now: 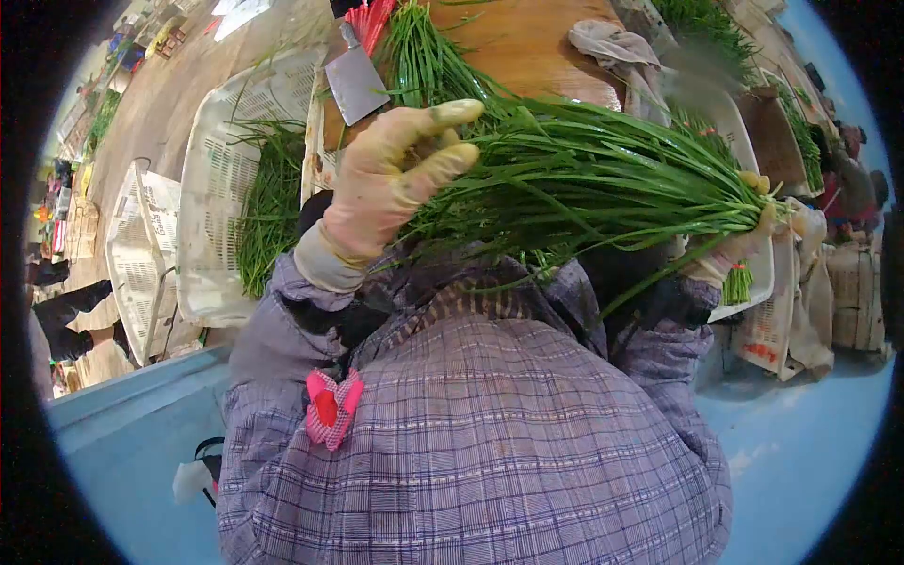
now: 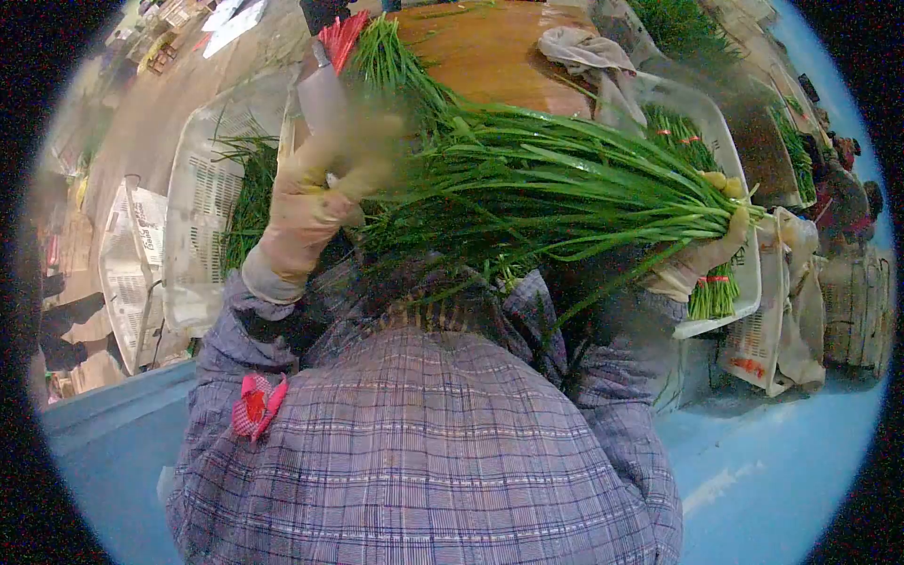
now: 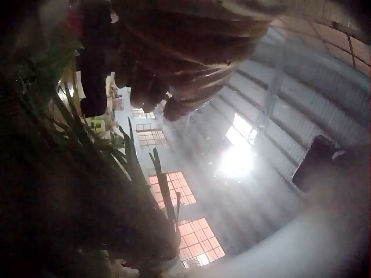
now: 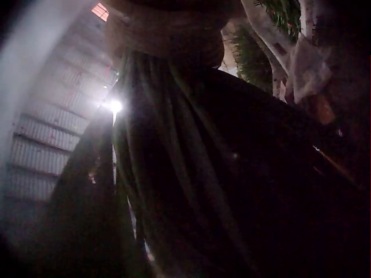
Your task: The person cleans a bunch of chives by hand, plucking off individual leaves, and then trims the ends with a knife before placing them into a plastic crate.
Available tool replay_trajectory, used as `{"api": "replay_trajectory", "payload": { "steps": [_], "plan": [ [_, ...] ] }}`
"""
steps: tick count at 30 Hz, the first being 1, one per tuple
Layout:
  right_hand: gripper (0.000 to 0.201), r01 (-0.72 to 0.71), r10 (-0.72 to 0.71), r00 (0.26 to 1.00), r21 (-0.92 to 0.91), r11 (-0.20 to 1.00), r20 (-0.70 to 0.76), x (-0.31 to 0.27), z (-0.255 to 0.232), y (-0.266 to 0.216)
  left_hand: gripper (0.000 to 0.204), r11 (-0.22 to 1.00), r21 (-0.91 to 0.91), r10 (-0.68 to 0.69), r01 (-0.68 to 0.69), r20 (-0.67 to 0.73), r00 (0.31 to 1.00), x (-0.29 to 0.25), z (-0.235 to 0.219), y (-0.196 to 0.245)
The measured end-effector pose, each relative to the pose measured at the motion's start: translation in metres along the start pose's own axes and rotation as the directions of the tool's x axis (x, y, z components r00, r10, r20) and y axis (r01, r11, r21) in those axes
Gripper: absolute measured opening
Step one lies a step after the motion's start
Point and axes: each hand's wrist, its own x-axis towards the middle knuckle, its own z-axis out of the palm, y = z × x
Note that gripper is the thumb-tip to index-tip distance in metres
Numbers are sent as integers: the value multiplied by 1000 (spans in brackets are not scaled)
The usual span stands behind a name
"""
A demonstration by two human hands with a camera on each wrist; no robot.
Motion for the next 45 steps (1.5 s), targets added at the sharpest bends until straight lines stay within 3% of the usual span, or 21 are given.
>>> {"api": "replay_trajectory", "payload": {
  "steps": [2, 3, 5, 6, 7, 9, 10, 12, 13, 15, 17, 20, 23, 24, 25, 27, 30, 33, 38, 40, 45],
  "plan": [
    [34, -41, 39, 998, 56, 998, 40, -1, 4, 0, 32, 972, 210, 81, -106, 123, 989, 6, 8, -1],
    [34, -40, 38, 998, 55, 998, 42, -2, 7, 1, 32, 972, 209, 83, -107, 123, 989, 10, 14, -6],
    [34, -51, 45, 998, 176, 983, 38, -4, 12, 3, 24, 880, 310, 324, -360, 163, 932, 16, 28, -11],
    [34, -47, 42, 998, 173, 984, 36, -5, 13, 2, 16, 820, 427, 316, -382, 218, 923, 20, 29, -3],
    [34, -72, 63, 996, 149, 986, 61, -5, 12, 1, 16, 821, 423, 317, -383, 220, 922, 19, 31, -6],
    [34, -91, 82, 994, 123, 988, 79, -6, 12, 1, 11, 851, 395, 306, -346, 162, 938, 19, 35, -15],
    [35, -37, 37, 999, 26, 999, -9, -4, 11, 2, 11, 852, 391, 305, -347, 168, 937, 19, 37, -18],
    [35, 16, -55, 981, -202, 979, -185, -8, 21, 7, 9, 935, 225, 274, -274, 32, 961, 19, 40, -22],
    [35, 18, -57, 980, -204, 979, -190, -4, 22, 10, 9, 936, 222, 272, -273, 36, 962, 18, 41, -21],
    [35, 5, -57, 964, -199, 980, -258, 2, 27, 17, 8, 992, 9, 128, -128, -132, 983, 16, 41, -13],
    [34, 21, -89, 949, -223, 975, -302, 4, 34, 19, 13, 995, -24, 95, -101, -182, 979, 16, 30, -2],
    [32, 23, -132, 890, -245, 969, -436, 11, 36, 18, 16, 992, -38, -124, 119, -297, 947, 10, 8, 1],
    [32, 40, -141, 896, -239, 970, -421, 25, 11, 13, 15, 991, -47, -135, 129, -184, 974, -12, -4, -26],
    [32, 38, -137, 897, -236, 971, -421, 25, 10, 12, 15, 954, -79, -297, 289, -113, 948, -19, -5, -28],
    [33, 26, -129, 880, -224, 974, -457, 24, 9, 11, 15, 953, -77, -300, 292, -118, 947, -26, -4, -32],
    [34, 14, -116, 866, -208, 978, -486, 23, 11, 11, 12, 958, 107, -268, 265, 15, 963, -39, 3, -46],
    [40, 26, -142, 857, -233, 972, -495, 27, -6, 12, 14, 914, 397, -144, 88, 115, 983, -49, 12, -62],
    [41, -7, -87, 874, -190, 982, -478, 29, -14, 11, 13, 879, 448, -274, 162, 198, 941, -54, 15, -67],
    [42, -49, -76, 872, -241, 969, -484, 21, -7, 10, 9, 894, 435, -164, 107, 95, 982, -61, 27, -76],
    [42, -47, -77, 870, -238, 970, -487, 20, -5, 12, 11, 876, 394, -373, 278, 189, 908, -61, 23, -71],
    [41, 14, -123, 899, -252, 968, -421, 21, -3, 16, 18, 841, 467, -391, 274, 174, 904, -58, 22, -64]
  ]
}}
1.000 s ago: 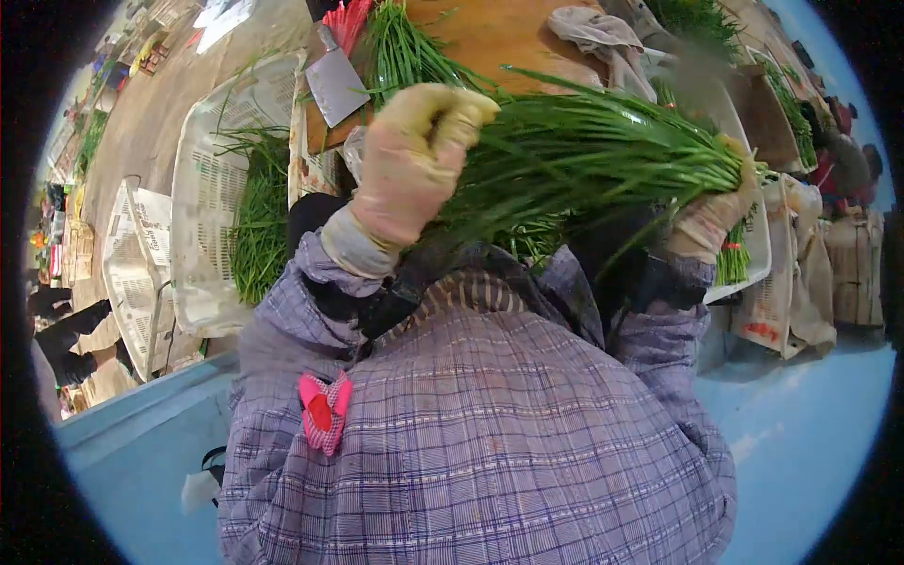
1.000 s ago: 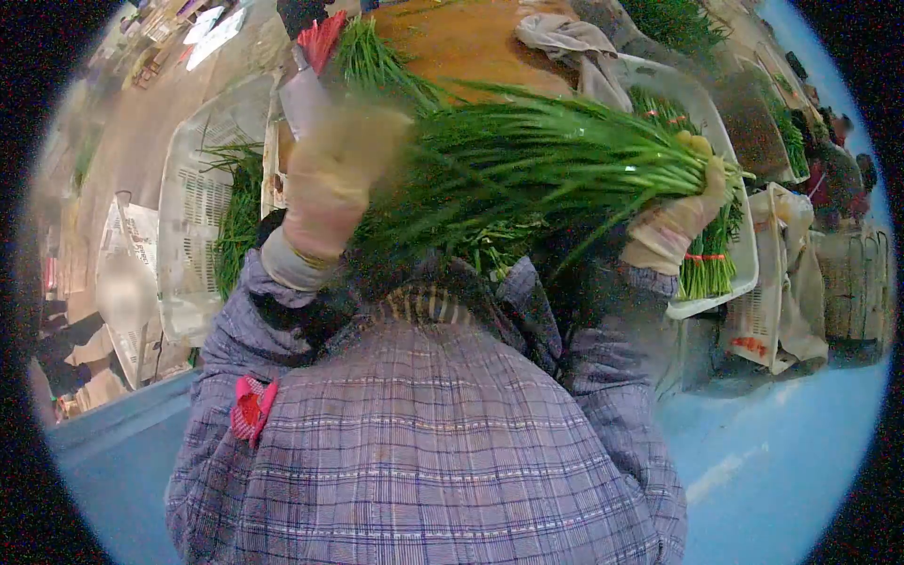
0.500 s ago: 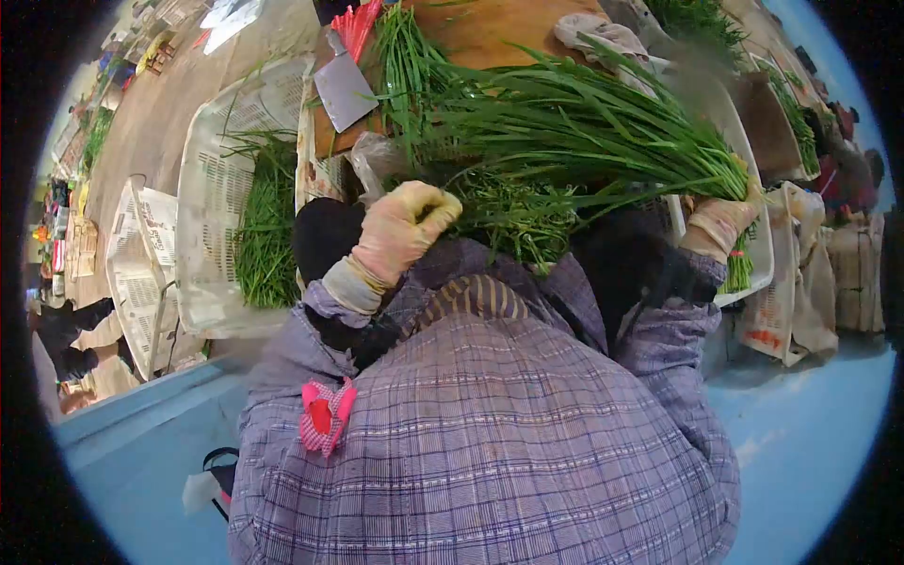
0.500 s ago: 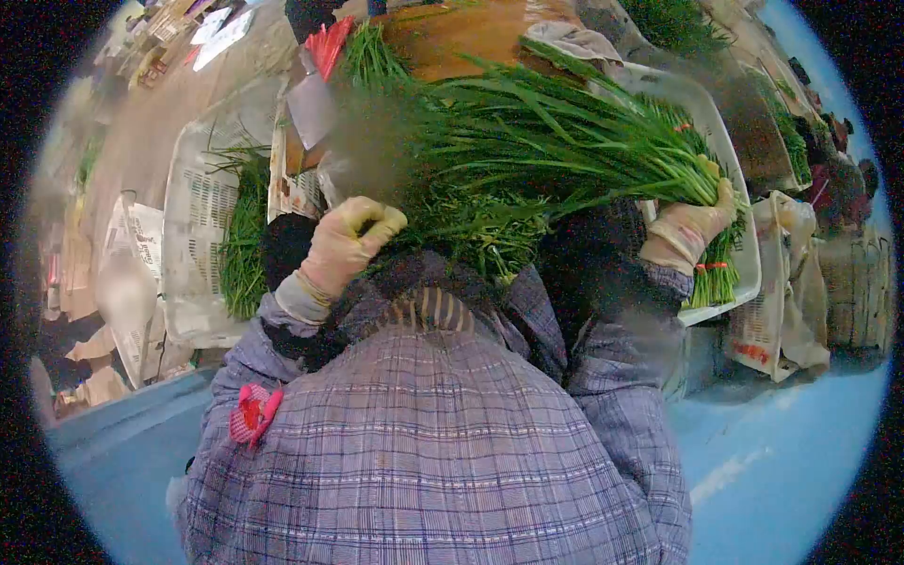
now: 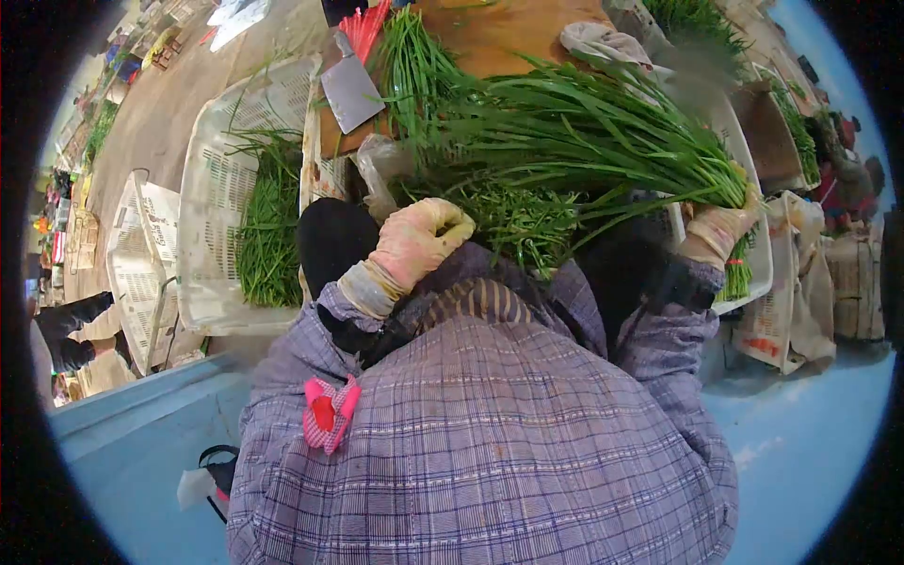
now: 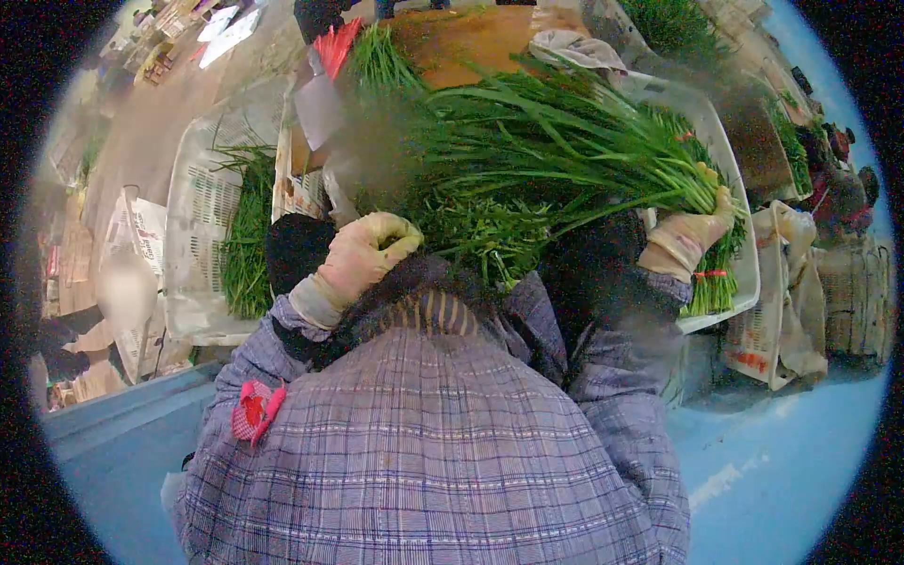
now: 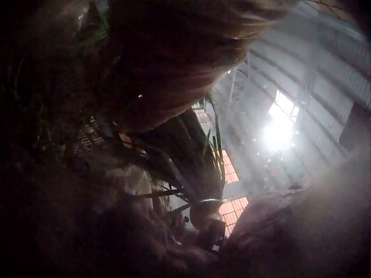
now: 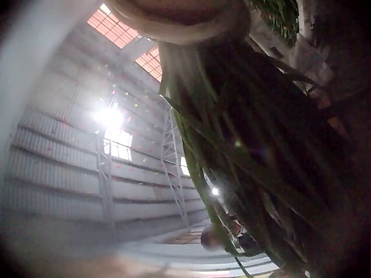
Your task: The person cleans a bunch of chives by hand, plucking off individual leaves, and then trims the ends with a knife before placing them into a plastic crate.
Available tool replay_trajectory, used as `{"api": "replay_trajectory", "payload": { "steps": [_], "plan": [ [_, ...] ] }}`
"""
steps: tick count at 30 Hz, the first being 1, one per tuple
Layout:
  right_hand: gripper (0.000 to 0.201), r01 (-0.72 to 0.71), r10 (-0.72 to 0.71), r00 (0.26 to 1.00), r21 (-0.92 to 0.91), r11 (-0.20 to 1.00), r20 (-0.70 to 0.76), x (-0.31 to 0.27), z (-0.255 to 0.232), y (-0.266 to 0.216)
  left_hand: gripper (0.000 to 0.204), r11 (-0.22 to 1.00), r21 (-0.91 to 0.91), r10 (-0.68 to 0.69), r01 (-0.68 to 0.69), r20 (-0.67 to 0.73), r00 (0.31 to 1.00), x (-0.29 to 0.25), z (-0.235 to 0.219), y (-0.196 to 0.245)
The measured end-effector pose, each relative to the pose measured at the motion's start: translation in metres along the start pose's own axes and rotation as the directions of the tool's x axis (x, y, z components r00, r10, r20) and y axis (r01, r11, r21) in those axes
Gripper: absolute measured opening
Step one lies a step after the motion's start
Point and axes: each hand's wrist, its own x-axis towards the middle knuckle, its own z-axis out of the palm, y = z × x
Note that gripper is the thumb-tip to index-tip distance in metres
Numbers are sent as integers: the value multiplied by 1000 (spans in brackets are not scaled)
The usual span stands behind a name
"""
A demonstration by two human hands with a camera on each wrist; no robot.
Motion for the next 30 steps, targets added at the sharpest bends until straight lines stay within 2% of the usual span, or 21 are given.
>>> {"api": "replay_trajectory", "payload": {
  "steps": [3, 5, 7, 8, 10, 11, 13, 14, 16, 18, 19, 20, 21, 22, 23, 24, 25, 26, 27, 29, 30],
  "plan": [
    [40, -62, 63, 998, 51, 997, -17, -2, 4, -1, 19, 1000, 6, -5, 5, 2, 1000, 0, -7, 4],
    [40, -50, 52, 998, 55, 997, -25, -1, 4, 1, 20, 1000, -14, -3, 4, 5, 1000, 2, -8, 5],
    [40, -38, 40, 999, 62, 997, -34, 0, 4, 3, 21, 984, 157, -95, 85, 59, 994, 5, -10, 5],
    [40, -36, 39, 999, 65, 997, -38, 1, 4, 3, 21, 984, 156, -98, 87, 59, 993, 5, -7, 2],
    [40, -37, 40, 998, 66, 997, -41, -1, 6, 3, 29, 999, -1, -47, 47, 17, 999, 5, 7, -14],
    [40, -40, 42, 999, 46, 998, -35, -6, 10, 2, 29, 999, -1, -51, 51, 15, 999, 8, 15, -24],
    [40, -47, 47, 999, 28, 999, -27, -9, 11, 3, 37, 987, 7, -160, 160, 85, 983, 15, 25, -40],
    [39, -68, 68, 998, 35, 997, -15, -7, 10, 3, 37, 987, 7, -163, 163, 82, 983, 15, 26, -35],
    [39, -88, 89, 996, 43, 995, -1, -2, 7, 3, 37, 991, 83, -97, 100, -38, 995, 19, 28, -22],
    [42, -80, 80, 997, 3, 997, -1, -6, 15, 1, 40, 998, 15, -60, 61, -65, 996, 24, 32, -20],
    [44, -111, 115, 992, -69, 991, 53, -14, 16, -2, 44, 999, -47, -25, 20, -103, 994, 27, 32, -19],
    [46, -146, 161, 980, -126, 981, 115, -42, 34, -9, 48, 998, -35, -59, 55, -108, 992, 29, 34, -19],
    [49, -12, 2, 1000, -336, 942, -29, -64, 57, -11, 44, 977, 101, -185, 186, -19, 983, 29, 27, -3],
    [47, -201, 189, 979, -264, 943, -70, -67, 55, -18, 43, 985, 79, -152, 156, -55, 987, 26, 29, 3],
    [46, -182, 201, 979, -313, 932, 29, -76, 66, -18, 35, 957, 282, -68, 71, -20, 997, 32, 37, -10],
    [45, -95, 137, 985, -330, 939, 107, -40, 31, -8, 30, 981, 3, -192, 194, 164, 968, 29, 31, 0],
    [45, -162, 184, 983, -414, 896, 12, -76, 67, -23, 34, 999, 40, 4, -13, 221, 975, 26, 23, 9],
    [42, -288, 321, 944, -290, 913, 73, -35, 37, -15, 36, 987, 155, 7, -44, 235, 972, 27, 39, -2],
    [42, -340, 383, 912, -249, 907, 149, -40, 67, 13, 35, 981, 177, 48, -83, 192, 980, 23, 47, -14],
    [43, -343, 414, 841, -249, 906, 349, -54, 121, 48, 31, 995, 66, 68, -79, 147, 987, 17, 30, -9],
    [43, -322, 403, 809, -251, 913, 427, -37, 125, 61, 30, 997, 2, 80, -81, 119, 990, 18, 24, -14]
  ]
}}
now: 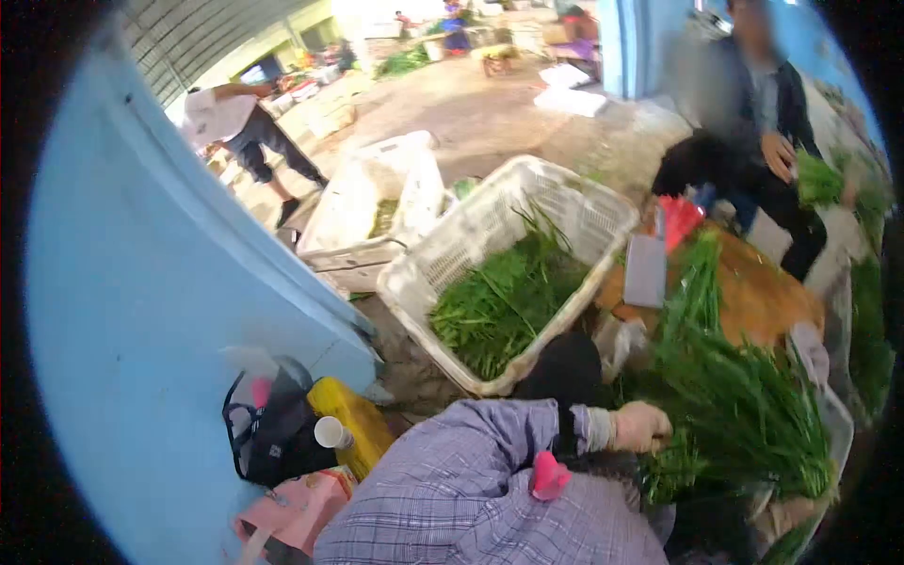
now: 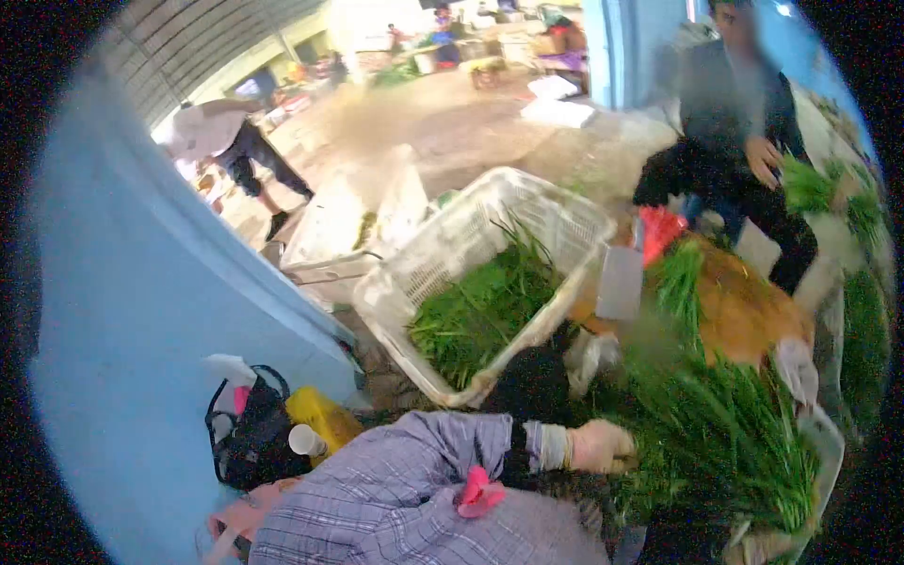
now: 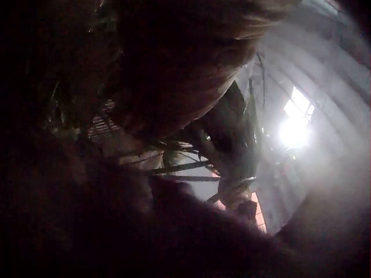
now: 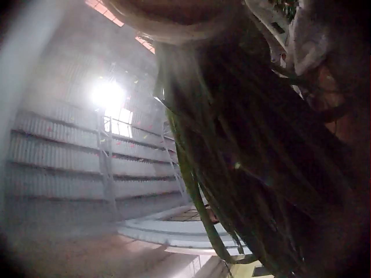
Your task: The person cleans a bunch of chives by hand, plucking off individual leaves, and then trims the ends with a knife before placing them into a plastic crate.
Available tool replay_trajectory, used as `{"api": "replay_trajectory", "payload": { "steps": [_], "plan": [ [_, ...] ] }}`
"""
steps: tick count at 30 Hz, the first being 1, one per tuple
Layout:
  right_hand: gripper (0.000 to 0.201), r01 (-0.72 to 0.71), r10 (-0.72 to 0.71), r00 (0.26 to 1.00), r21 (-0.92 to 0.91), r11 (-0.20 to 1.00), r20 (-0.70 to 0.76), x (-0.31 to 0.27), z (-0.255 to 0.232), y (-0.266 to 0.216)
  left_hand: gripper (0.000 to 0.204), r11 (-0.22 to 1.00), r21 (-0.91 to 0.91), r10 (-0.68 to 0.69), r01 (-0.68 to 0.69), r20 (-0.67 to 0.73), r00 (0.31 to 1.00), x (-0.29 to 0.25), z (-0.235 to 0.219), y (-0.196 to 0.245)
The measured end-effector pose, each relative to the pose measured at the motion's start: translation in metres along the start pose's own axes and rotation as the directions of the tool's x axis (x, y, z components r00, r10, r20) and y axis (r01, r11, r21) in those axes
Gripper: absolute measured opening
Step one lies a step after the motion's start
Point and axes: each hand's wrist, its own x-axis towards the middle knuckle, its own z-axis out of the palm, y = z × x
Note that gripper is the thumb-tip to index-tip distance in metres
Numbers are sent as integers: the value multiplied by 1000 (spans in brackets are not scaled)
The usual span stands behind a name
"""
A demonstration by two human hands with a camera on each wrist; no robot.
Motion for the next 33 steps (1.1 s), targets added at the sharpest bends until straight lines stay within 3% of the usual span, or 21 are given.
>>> {"api": "replay_trajectory", "payload": {
  "steps": [4, 6, 8, 10, 13, 14, 16, 19, 22, 23, 24, 25, 26, 28, 33],
  "plan": [
    [43, 149, -129, 969, -81, 986, 211, 35, 21, -16, 28, 1000, 13, -15, 18, -173, 985, -26, -59, -10],
    [44, 218, -172, 938, -126, 968, 302, 52, 27, -27, 28, 994, -98, -87, 42, -512, 855, -47, -89, -34],
    [44, 275, -193, 891, -150, 950, 410, 72, 42, -28, 29, 975, -77, -207, 208, -657, 725, -76, -117, -64],
    [44, 338, -212, 832, -165, 927, 512, 93, 57, -31, 29, 871, -151, -437, 468, -674, 596, -103, -136, -79],
    [45, 443, -248, 734, -169, 881, 632, 115, 72, -37, 29, 836, -56, -395, 546, -753, 527, -147, -129, -121],
    [45, 479, -260, 700, -167, 862, 666, 121, 75, -38, 39, 802, -39, -466, 596, -666, 583, -165, -119, -146],
    [45, 546, -280, 627, -154, 823, 727, 132, 78, -34, 64, 687, 237, -409, 687, -655, 635, -181, -120, -129],
    [45, 641, -297, 510, -127, 757, 807, 146, 76, -23, 77, 628, 303, -433, 717, -630, 645, -205, -99, -157],
    [46, 737, -296, 384, -97, 669, 875, 145, 62, -16, 75, 606, 245, -527, 757, -589, 612, -217, -76, -178],
    [46, 733, -292, 385, -97, 673, 876, 154, 47, -7, 73, 592, 226, -577, 774, -552, 602, -215, -80, -170],
    [49, 755, -315, 630, -467, 460, 709, 170, 29, 5, 73, 588, 223, -581, 777, -553, 598, -215, -81, -170],
    [54, 588, -410, 780, -778, 222, 473, 180, 20, 14, 72, 610, 202, -577, 766, -550, 604, -215, -81, -171],
    [54, 589, -403, 781, -776, 225, 476, 184, 26, 23, 70, 631, 180, -573, 755, -547, 610, -215, -81, -170],
    [53, 579, -344, 812, -719, 383, 471, 188, 34, 39, 67, 614, 143, -613, 776, -532, 584, -214, -86, -166],
    [49, 457, -180, 854, -537, 709, 489, 180, 77, 76, 68, 702, 117, -520, 703, -590, 618, -216, -80, -173]
  ]
}}
